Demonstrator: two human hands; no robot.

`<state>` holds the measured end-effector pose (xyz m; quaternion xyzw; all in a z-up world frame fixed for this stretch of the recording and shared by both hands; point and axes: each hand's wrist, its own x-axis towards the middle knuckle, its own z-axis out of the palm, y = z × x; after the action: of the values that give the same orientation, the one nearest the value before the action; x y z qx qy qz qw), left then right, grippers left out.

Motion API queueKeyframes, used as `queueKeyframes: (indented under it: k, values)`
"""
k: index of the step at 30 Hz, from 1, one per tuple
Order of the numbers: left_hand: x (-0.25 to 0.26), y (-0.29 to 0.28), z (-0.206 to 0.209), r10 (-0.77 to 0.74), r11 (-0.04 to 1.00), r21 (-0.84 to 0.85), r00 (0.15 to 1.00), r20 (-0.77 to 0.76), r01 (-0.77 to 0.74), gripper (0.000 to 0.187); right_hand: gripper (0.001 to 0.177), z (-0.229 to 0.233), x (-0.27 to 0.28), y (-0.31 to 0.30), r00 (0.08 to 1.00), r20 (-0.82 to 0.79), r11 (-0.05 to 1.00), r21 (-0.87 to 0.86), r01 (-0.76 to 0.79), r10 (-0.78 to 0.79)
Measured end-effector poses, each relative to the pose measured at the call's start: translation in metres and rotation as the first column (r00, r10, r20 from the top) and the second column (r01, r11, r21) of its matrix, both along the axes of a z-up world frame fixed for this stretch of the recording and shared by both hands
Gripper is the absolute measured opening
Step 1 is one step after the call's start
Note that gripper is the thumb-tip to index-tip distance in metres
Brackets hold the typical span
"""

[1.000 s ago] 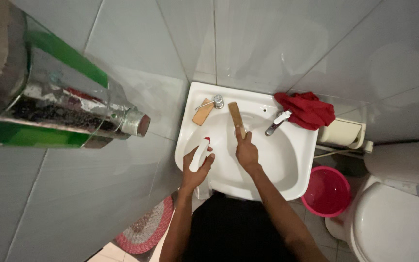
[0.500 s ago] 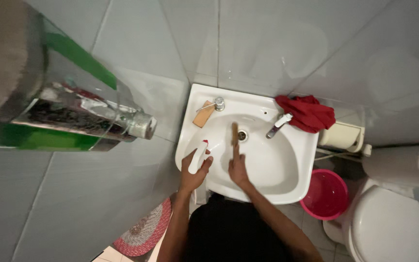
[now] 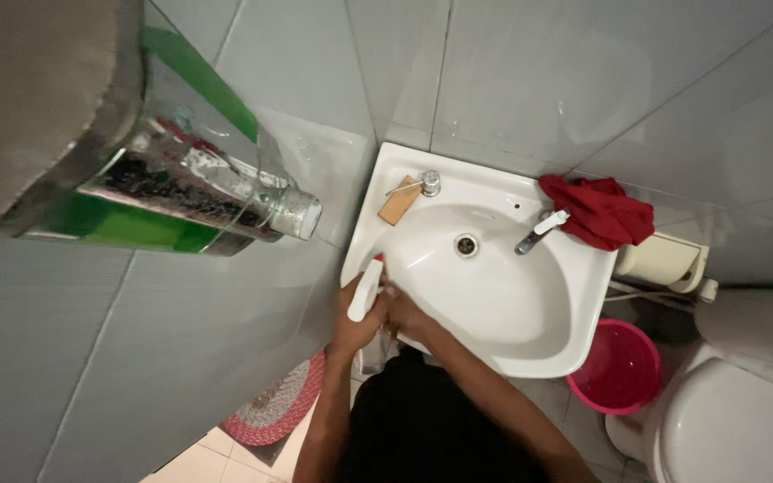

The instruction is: The person scrubs a white bathroom sink using a sponge and a spray bottle. They then rinse the sink using a pink plastic jug filled with water and wipe the surface dry with a red cloth. Finally, they use a brush to scrub the sink drain area.

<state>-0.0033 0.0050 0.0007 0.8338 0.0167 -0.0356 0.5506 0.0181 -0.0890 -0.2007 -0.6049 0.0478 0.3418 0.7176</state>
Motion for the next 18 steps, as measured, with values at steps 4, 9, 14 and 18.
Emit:
queueKeyframes:
  k: [4, 9, 14, 18]
  values:
    - [0.006, 0.001, 0.002, -0.027, 0.992, -0.121, 0.998, 0.065, 0.035, 0.018, 0.049, 0.009, 0.006, -0.015, 0.961, -0.276, 0.951, 0.298, 0.085, 0.000]
    - [0.009, 0.004, 0.009, 0.014, 1.000, 0.004, 0.999, -0.040, -0.014, 0.021, 0.061, 0.036, 0.006, -0.026, 0.976, -0.203, 0.997, 0.018, -0.081, 0.083]
    - [0.019, -0.002, 0.008, 0.021, 0.998, 0.059, 0.990, -0.137, -0.012, 0.020, 0.076, 0.061, -0.010, -0.077, 0.838, -0.112, 0.812, -0.208, -0.545, 0.534]
    - [0.027, -0.016, 0.001, -0.044, 0.993, 0.103, 0.987, -0.156, 0.061, 0.018, 0.079, 0.074, -0.015, -0.098, 0.774, -0.097, 0.687, -0.401, -0.606, 0.625]
